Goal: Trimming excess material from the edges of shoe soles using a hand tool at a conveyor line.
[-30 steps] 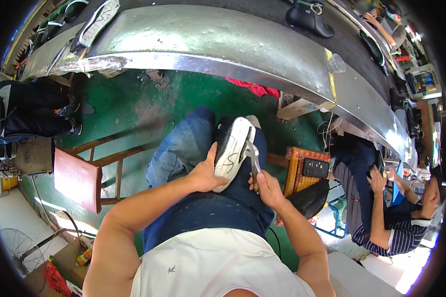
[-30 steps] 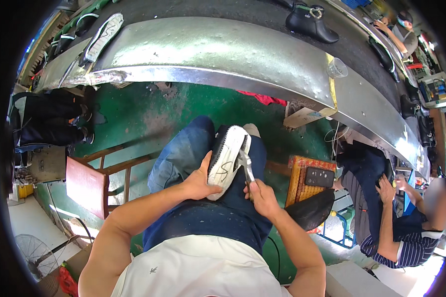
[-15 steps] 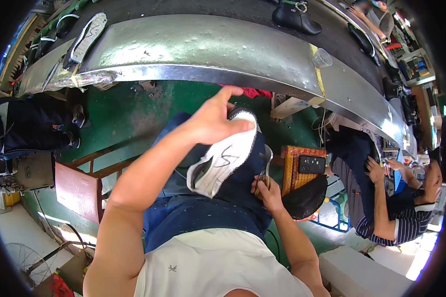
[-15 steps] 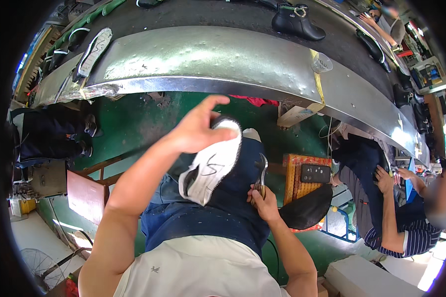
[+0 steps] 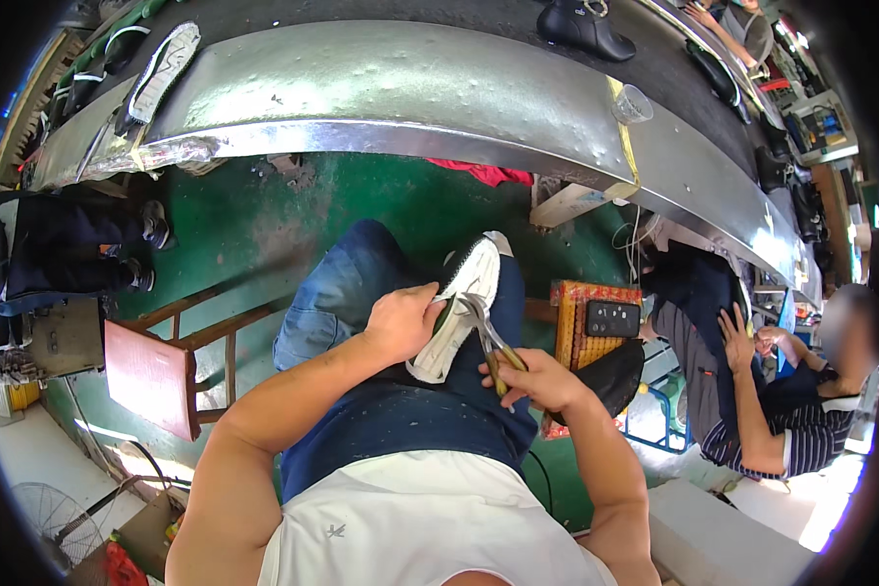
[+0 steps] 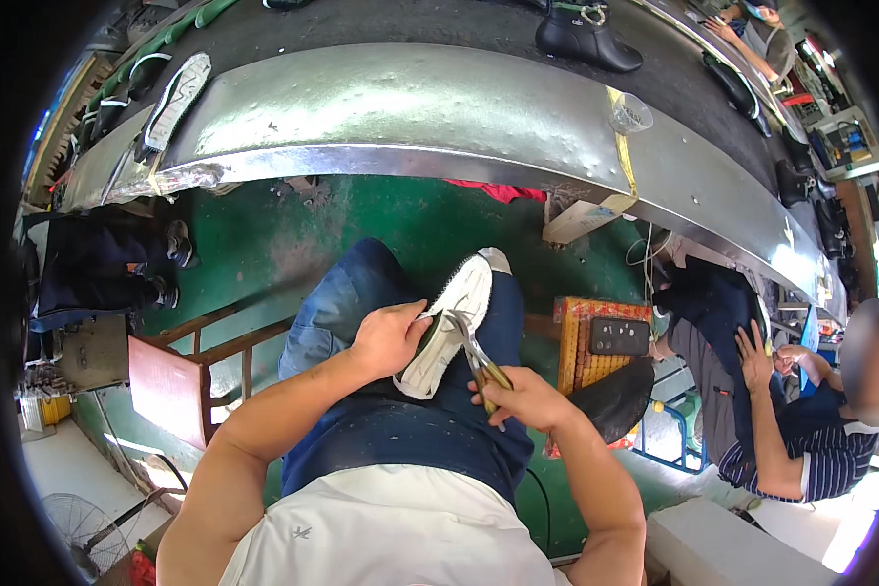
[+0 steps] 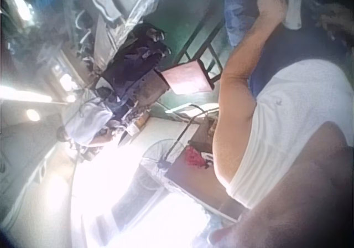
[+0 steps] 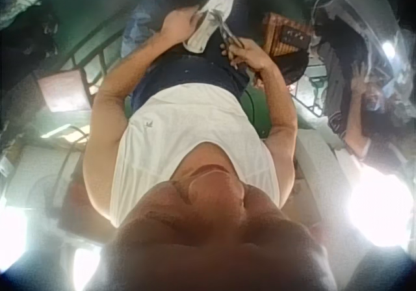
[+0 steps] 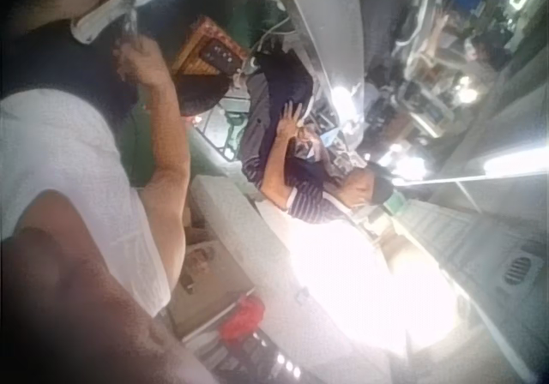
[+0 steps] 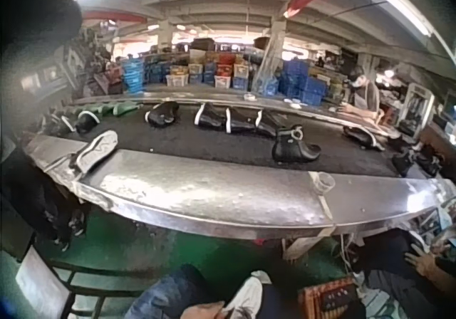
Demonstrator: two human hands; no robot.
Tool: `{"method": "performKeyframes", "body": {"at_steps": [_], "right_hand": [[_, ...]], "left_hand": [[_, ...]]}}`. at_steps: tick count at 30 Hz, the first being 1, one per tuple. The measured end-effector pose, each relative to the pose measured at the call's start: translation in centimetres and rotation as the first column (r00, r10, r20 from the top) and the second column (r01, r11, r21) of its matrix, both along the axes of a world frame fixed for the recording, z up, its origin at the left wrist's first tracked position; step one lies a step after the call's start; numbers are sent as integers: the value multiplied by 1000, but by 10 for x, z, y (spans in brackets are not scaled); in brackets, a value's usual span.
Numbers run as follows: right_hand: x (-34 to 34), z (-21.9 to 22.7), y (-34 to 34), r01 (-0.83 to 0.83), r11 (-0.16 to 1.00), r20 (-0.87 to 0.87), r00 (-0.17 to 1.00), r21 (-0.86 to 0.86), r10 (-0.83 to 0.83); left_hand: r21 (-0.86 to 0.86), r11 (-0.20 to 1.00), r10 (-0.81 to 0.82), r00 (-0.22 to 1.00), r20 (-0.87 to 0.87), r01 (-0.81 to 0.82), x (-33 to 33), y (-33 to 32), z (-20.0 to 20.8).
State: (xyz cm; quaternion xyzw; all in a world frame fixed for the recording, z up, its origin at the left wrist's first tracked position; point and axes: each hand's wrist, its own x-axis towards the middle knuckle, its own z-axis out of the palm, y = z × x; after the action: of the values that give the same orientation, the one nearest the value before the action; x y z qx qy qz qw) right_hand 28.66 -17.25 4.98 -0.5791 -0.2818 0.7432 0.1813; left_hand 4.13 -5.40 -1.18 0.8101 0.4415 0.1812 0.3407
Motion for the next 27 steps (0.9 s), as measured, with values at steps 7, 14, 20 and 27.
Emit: {"method": "performKeyframes", "body": {"at_steps": [7,14,20,27], "right_hand": [[-17,-30,8,-531,676,726,688,511,-8],[3,-12,17,-228,915,546,838,333,10],[9,36,10,-498,829,537,786,255,307],[9,53,41,-734,643,634,607,216,479]], "left_hand": [[-168,986,-2,999,-38,-5,-3,6,7],[-4,1000,13,966,260,-13,-13,-1,-2],[26,998,46,983,178,-51,-19,-15,13],[152,988,-4,975,221,-31,-9,-25,14]]}}
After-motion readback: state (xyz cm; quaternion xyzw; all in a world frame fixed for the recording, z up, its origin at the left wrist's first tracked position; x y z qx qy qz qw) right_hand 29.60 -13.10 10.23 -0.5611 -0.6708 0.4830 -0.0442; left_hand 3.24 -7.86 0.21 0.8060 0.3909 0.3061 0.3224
